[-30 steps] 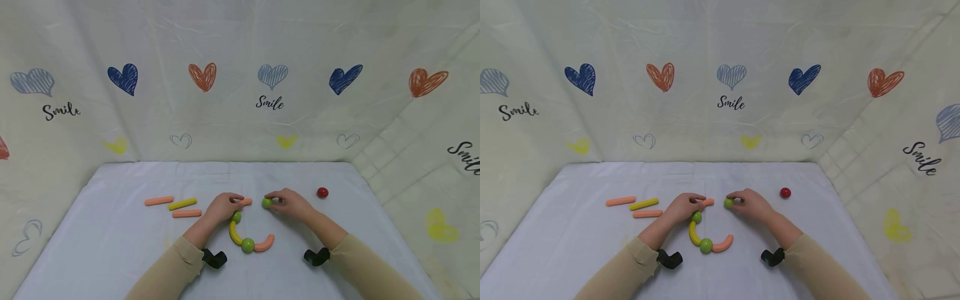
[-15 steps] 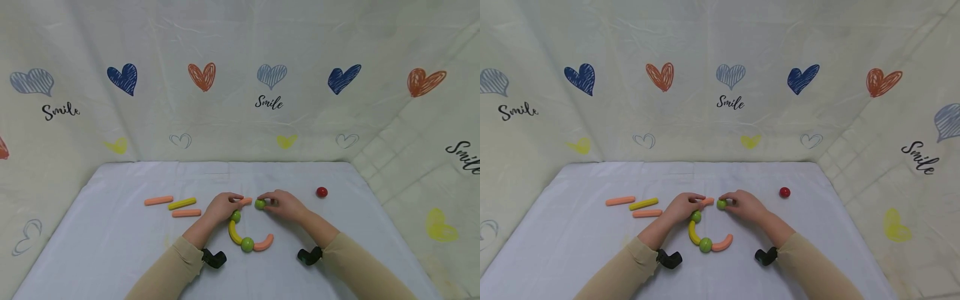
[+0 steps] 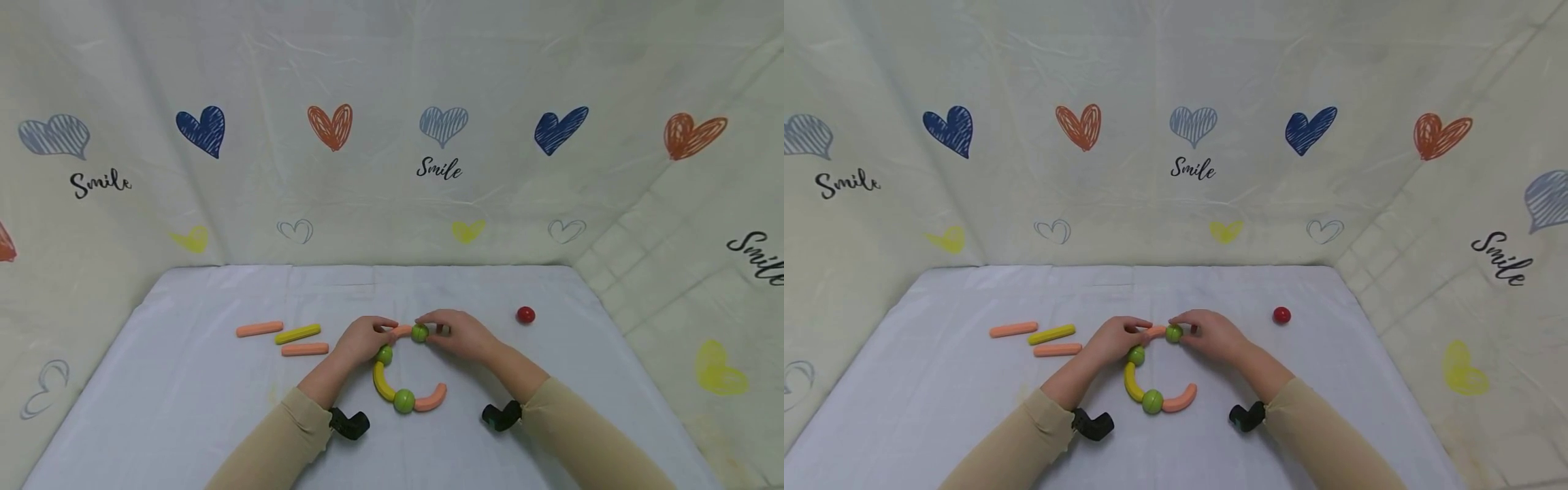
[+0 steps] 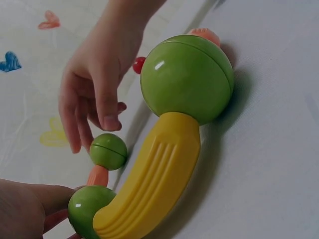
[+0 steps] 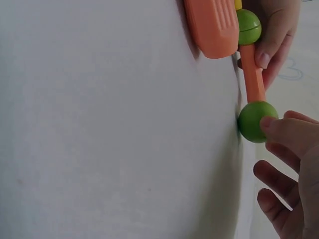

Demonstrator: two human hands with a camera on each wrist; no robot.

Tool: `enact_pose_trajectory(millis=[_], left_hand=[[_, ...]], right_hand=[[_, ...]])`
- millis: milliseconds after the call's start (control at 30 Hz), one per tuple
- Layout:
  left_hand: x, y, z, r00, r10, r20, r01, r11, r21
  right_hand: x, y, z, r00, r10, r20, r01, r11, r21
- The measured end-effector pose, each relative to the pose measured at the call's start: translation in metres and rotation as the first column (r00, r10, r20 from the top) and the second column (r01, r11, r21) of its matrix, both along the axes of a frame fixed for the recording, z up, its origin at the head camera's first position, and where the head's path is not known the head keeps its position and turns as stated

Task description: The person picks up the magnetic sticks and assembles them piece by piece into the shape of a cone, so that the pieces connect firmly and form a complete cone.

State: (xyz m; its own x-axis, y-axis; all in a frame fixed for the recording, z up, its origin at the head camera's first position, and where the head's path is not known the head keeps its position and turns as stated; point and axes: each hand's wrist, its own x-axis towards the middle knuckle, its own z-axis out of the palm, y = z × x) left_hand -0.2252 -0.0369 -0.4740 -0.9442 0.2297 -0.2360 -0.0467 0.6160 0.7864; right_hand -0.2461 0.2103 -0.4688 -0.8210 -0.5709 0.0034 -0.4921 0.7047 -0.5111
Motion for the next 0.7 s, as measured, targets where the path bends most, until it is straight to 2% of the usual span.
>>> enact_pose_trajectory(millis=[267,500,700], left_hand=[[0.002,0.001,0.000,1.000,0.014,0.014,-0.014,1.000,0.013],[0.002,0.002,0.000,1.000,0.021,0.023,-0.022,1.000,0.017],[0.002,0.001,0.001,0.999,0.026,0.026,-0.026,1.000,0.017]], right_hand=[[0.000,0.005,0.008,1.000,0.001,-0.011,-0.001,1.000,-0.016],[0.005,0.012,0.012,0.999,0.013,0.042,-0.012,1.000,-0.020],[0.014,0.018,0.014,0.993,0.080,0.088,-0.077,0.996,-0.040]])
